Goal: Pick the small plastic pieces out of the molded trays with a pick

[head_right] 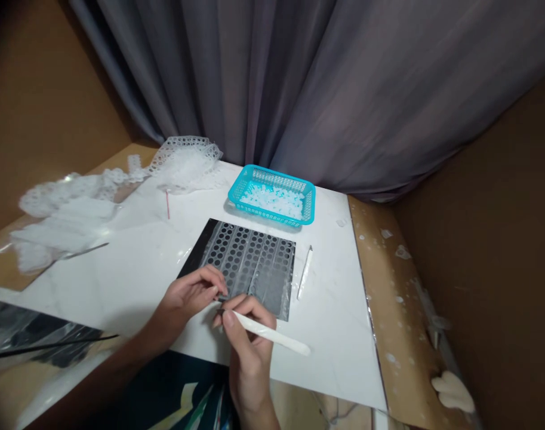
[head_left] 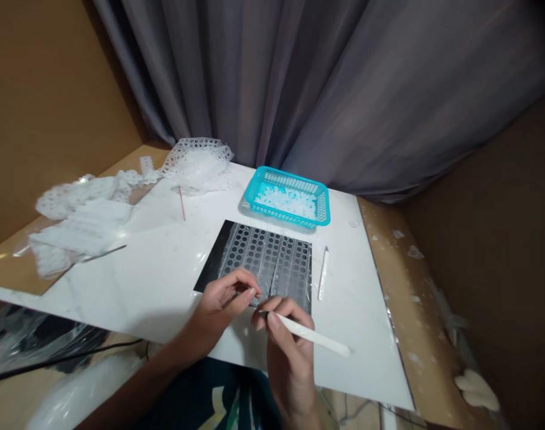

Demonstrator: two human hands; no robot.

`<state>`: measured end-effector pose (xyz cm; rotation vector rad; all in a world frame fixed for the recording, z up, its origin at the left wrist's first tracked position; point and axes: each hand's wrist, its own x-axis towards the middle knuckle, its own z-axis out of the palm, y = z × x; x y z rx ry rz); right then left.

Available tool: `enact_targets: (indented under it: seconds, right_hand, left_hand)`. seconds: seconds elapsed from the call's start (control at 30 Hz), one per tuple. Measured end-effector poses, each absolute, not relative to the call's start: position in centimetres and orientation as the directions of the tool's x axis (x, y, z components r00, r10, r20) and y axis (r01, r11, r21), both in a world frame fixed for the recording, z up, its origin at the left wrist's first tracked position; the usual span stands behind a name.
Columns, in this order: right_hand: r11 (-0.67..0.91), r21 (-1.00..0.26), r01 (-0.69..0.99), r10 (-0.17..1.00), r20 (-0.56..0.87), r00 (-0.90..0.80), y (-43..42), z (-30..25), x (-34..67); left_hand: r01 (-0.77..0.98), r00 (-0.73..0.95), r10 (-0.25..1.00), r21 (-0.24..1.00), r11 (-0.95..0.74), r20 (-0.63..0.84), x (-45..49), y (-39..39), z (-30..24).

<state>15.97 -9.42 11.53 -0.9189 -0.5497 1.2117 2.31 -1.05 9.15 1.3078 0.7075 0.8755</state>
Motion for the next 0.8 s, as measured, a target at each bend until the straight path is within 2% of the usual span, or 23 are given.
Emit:
enact_targets:
  seconds: [0.13,0.23,0.3,0.4,0.47,0.53,0.6,0.7,0.8]
  right_hand:
    - [0.059,-0.818,-0.572,0.953,-0.124,0.276,-9.4,11.3,15.7]
    - [0.042,-0.860,-0.509,0.944,-0.132,0.301,-9.5,10.5,16.1]
    - [0.006,-0.919,-0.394,0.936,-0.134,0.325,-9.7,9.6,16.9]
    - [-0.053,-0.989,-0.138,0.924,-0.101,0.370,-10.0,7.8,18.4]
    - [-0.056,-0.998,0.023,0.921,-0.042,0.387,-10.1,6.3,19.4]
    - [0.033,-0.990,0.137,0.901,0.089,0.424,-10.0,4.6,20.4]
    - [0.111,-0.953,0.280,0.876,0.227,0.425,-9.9,2.8,21.3]
    - [0.194,-0.815,0.545,0.901,0.368,0.229,-10.0,0.5,22.9]
    - [0.223,-0.715,0.662,0.893,0.423,0.155,-10.5,-0.8,24.0]
  left_hand:
    - [-0.189,0.445,0.890,0.982,-0.012,0.096,2.6,-0.8,9.3]
    - [-0.172,0.411,0.907,0.985,-0.022,0.092,2.7,-0.7,9.2]
    - [-0.099,0.379,0.923,0.995,-0.029,0.064,2.6,-0.4,9.1]
    - [0.045,0.316,0.948,0.997,-0.056,0.039,2.0,0.2,8.3]
    - [0.133,0.289,0.956,0.987,-0.090,0.048,1.2,0.6,7.2]
    - [0.248,0.314,0.948,0.960,-0.133,0.050,0.2,1.0,5.9]
    - [0.370,0.360,0.924,0.889,-0.268,0.128,-0.8,1.4,4.3]
    - [0.487,0.580,0.772,0.650,-0.584,0.259,-2.3,1.5,2.1]
    - [0.564,0.648,0.717,0.470,-0.679,0.257,-3.1,1.1,0.8]
